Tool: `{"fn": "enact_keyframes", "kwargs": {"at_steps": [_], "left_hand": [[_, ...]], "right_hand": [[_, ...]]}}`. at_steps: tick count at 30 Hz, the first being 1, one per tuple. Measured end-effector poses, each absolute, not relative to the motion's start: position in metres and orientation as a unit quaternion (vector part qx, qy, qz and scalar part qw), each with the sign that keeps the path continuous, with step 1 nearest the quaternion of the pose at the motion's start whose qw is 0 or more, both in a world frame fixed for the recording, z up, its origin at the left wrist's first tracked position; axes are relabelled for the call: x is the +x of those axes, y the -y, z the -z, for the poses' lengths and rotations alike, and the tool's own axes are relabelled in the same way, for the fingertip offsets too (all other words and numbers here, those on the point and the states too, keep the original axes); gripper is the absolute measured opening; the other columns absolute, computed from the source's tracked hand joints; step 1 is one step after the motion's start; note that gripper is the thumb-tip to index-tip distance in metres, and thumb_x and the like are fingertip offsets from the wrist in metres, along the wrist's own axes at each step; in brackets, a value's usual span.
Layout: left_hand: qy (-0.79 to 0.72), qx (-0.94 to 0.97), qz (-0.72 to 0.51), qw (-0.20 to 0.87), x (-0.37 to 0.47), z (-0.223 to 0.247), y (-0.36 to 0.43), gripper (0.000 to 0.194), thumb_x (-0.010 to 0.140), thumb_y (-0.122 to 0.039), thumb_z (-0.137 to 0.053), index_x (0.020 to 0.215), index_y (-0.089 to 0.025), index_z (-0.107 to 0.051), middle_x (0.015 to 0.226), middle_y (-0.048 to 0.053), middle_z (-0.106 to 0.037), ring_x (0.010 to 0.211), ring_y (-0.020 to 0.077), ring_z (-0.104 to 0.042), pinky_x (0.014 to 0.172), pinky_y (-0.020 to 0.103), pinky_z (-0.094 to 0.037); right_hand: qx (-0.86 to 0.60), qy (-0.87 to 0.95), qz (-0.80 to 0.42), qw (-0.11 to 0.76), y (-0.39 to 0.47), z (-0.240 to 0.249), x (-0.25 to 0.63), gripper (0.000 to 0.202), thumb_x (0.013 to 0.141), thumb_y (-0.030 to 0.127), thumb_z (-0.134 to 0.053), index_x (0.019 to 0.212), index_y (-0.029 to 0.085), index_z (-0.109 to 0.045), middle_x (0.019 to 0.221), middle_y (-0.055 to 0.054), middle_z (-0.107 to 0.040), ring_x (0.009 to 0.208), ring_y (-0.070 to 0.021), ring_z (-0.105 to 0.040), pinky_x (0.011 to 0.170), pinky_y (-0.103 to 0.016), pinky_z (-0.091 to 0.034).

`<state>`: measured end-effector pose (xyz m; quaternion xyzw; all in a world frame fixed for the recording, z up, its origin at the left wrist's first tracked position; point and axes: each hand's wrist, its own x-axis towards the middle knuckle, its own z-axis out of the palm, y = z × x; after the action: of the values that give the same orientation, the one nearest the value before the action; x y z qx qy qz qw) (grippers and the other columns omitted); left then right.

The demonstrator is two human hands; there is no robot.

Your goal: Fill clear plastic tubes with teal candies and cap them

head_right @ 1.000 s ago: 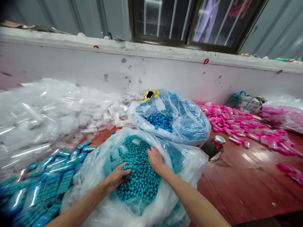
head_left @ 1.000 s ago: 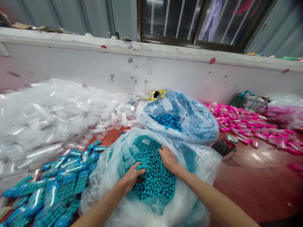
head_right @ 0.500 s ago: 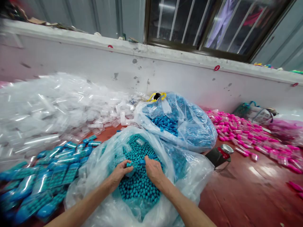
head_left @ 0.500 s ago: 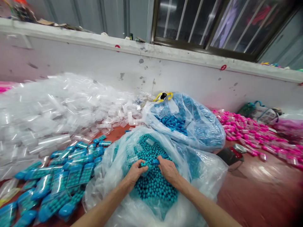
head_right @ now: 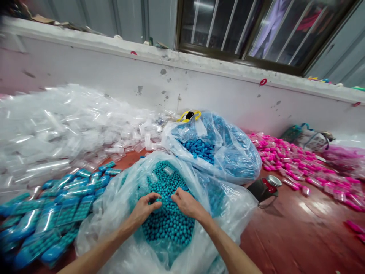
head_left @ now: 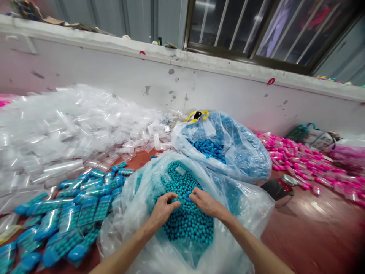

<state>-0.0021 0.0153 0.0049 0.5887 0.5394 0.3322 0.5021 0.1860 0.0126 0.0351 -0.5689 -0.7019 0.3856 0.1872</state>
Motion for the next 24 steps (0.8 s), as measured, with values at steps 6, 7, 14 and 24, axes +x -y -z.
{"fn": "enact_keyframes", "kwargs": {"at_steps": [6,7,14,24], "left_hand": [[-0.517,0.615,-0.336,0.492,-0.003,-0.009,-0.012,0.019,0.068,-0.030,-0.052,0.082,-0.018,-0.056,0.071,-0.002,-0.058,0.070,0.0143,-0.051,0.066,0.024,-0.039],[-0.513,0.610,-0.336,0.502,-0.004,-0.007,-0.012,0.019,0.068,-0.031,-0.051,0.082,-0.018,-0.055,0.068,-0.003,-0.056,0.067,0.0133,-0.051,0.062,0.023,-0.039],[-0.462,0.539,-0.339,0.617,0.001,-0.001,-0.011,0.032,0.070,-0.041,-0.050,0.092,-0.019,-0.042,0.067,-0.006,-0.048,0.044,0.0072,-0.044,0.037,0.019,-0.033],[-0.435,0.509,-0.340,0.661,0.000,-0.003,0.003,0.061,0.070,-0.038,-0.054,0.123,-0.020,-0.031,0.073,-0.004,-0.051,0.039,0.0085,-0.050,0.035,0.022,-0.040]], "right_hand": [[-0.537,0.597,-0.547,0.236,-0.013,-0.035,0.169,0.016,0.082,0.033,-0.042,0.070,0.022,-0.038,0.041,0.011,-0.034,0.033,-0.0069,-0.030,0.035,-0.018,-0.025],[-0.543,0.603,-0.539,0.228,-0.012,-0.033,0.171,0.017,0.080,0.031,-0.045,0.068,0.022,-0.038,0.041,0.011,-0.035,0.034,-0.0064,-0.030,0.035,-0.018,-0.024],[-0.505,0.481,-0.658,0.282,-0.009,-0.038,0.171,0.030,0.074,0.048,-0.049,0.068,0.022,-0.036,0.042,0.012,-0.036,0.032,-0.0051,-0.029,0.034,-0.018,-0.032],[-0.479,0.415,-0.720,0.283,-0.006,-0.041,0.154,0.032,0.067,0.045,-0.056,0.070,0.021,-0.035,0.041,0.014,-0.035,0.032,-0.0029,-0.026,0.038,-0.021,-0.043]]}}
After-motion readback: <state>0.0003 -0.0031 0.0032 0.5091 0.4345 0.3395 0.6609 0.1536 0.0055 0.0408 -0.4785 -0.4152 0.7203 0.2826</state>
